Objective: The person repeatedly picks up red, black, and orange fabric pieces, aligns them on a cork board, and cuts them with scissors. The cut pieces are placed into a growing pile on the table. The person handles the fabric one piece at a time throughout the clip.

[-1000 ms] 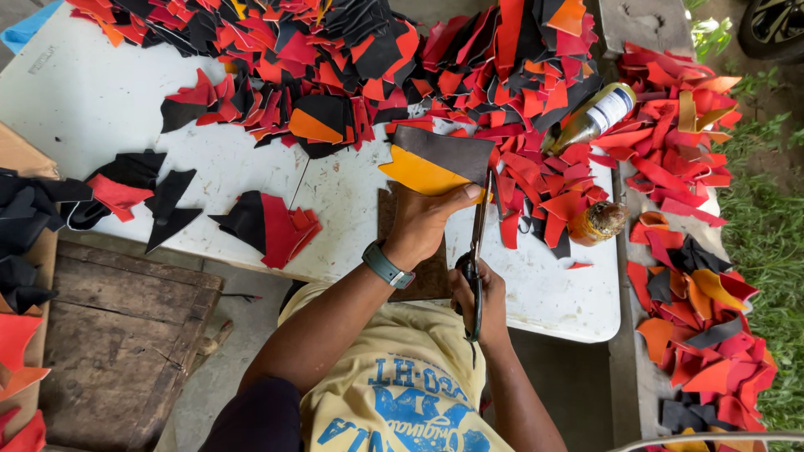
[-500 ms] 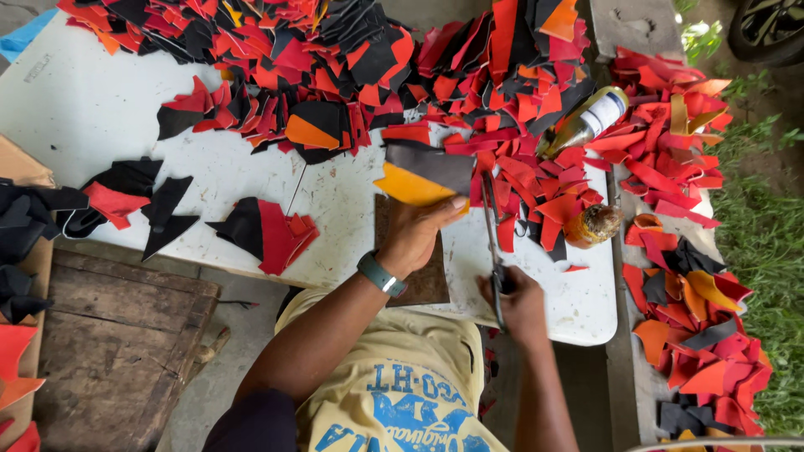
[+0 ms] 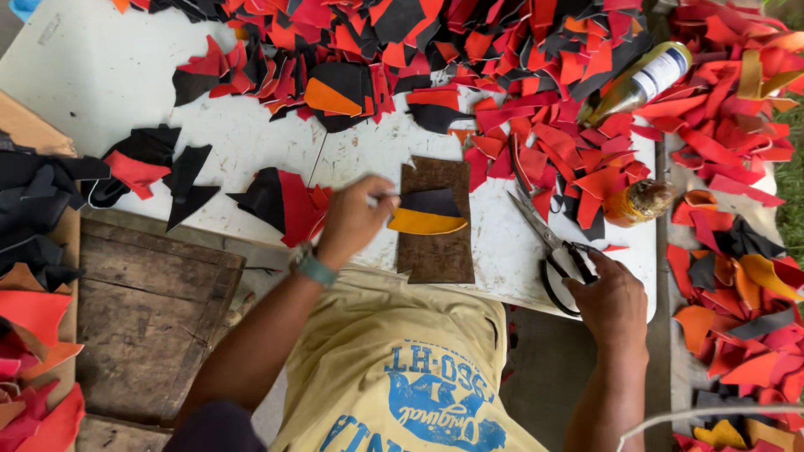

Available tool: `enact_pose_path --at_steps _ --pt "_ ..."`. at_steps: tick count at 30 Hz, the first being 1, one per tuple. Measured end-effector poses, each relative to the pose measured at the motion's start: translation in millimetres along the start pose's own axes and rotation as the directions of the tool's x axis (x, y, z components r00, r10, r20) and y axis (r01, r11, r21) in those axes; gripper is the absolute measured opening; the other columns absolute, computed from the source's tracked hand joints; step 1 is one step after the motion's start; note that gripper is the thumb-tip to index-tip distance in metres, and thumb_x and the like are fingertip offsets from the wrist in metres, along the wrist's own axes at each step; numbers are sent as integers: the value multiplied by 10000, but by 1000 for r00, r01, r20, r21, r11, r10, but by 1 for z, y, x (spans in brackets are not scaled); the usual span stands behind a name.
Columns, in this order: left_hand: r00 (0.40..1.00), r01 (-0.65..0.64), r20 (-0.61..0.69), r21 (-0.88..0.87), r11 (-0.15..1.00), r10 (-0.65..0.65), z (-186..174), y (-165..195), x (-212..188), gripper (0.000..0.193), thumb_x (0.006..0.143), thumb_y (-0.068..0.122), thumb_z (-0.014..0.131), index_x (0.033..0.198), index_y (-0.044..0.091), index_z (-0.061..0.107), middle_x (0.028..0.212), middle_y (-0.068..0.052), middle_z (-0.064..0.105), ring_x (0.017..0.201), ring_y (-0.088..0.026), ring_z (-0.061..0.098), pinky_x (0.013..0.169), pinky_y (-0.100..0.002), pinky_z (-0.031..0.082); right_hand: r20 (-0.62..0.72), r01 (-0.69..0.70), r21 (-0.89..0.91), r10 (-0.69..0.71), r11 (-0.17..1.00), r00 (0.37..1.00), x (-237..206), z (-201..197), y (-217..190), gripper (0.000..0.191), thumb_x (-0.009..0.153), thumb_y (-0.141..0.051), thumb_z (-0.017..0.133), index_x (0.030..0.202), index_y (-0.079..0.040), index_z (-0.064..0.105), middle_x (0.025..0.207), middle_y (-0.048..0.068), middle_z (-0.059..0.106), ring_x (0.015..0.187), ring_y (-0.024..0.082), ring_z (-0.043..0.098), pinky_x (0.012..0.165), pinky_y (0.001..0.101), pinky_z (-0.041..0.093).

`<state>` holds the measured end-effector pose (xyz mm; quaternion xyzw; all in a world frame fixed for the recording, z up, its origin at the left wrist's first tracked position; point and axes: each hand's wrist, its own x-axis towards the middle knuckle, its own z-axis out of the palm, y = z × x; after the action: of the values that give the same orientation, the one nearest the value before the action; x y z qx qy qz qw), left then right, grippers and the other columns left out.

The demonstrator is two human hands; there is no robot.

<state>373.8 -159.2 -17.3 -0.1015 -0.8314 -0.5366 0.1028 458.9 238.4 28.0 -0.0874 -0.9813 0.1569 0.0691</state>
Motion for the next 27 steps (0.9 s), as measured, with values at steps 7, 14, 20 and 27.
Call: enact_pose_path --at_steps 7,14,20,27 --pt "945 72 303 178 981 -125 -2 -25 65 531 705 90 859 1178 11 631 854 -148 784 824 -235 780 744 -358 591 -122 442 430 -435 787 892 -32 57 -122 523 767 -256 867 1209 -30 701 1322 207 635 1160 376 639 929 435 548" --pt "850 160 505 30 987 -154 -14 -47 114 481 759 81 821 1197 11 634 896 -129 789 849 -215 785 763 -338 598 -155 464 343 -438 817 885 -19 89 -146 440 729 -251 890 1070 -30 720 1281 154 658 1162 361 639 922 432 560" --pt "903 -154 419 95 983 101 -18 -30 84 871 723 223 936 1445 85 468 1266 -217 673 1096 -311 681 886 -405 564 -104 332 413 -318 848 942 -14 94 -153 558 704 -271 921 1116 -10 650 1275 169 604 1025 332 686 797 392 582" --pt "892 -90 451 123 988 25 -19 -16 41 1111 656 252 943 1573 191 320 1383 -173 619 1189 -328 654 984 -428 528 -101 354 403 -343 844 934 -24 91 -154 594 706 -264 915 1168 -11 642 1249 159 618 1008 332 682 827 406 574"
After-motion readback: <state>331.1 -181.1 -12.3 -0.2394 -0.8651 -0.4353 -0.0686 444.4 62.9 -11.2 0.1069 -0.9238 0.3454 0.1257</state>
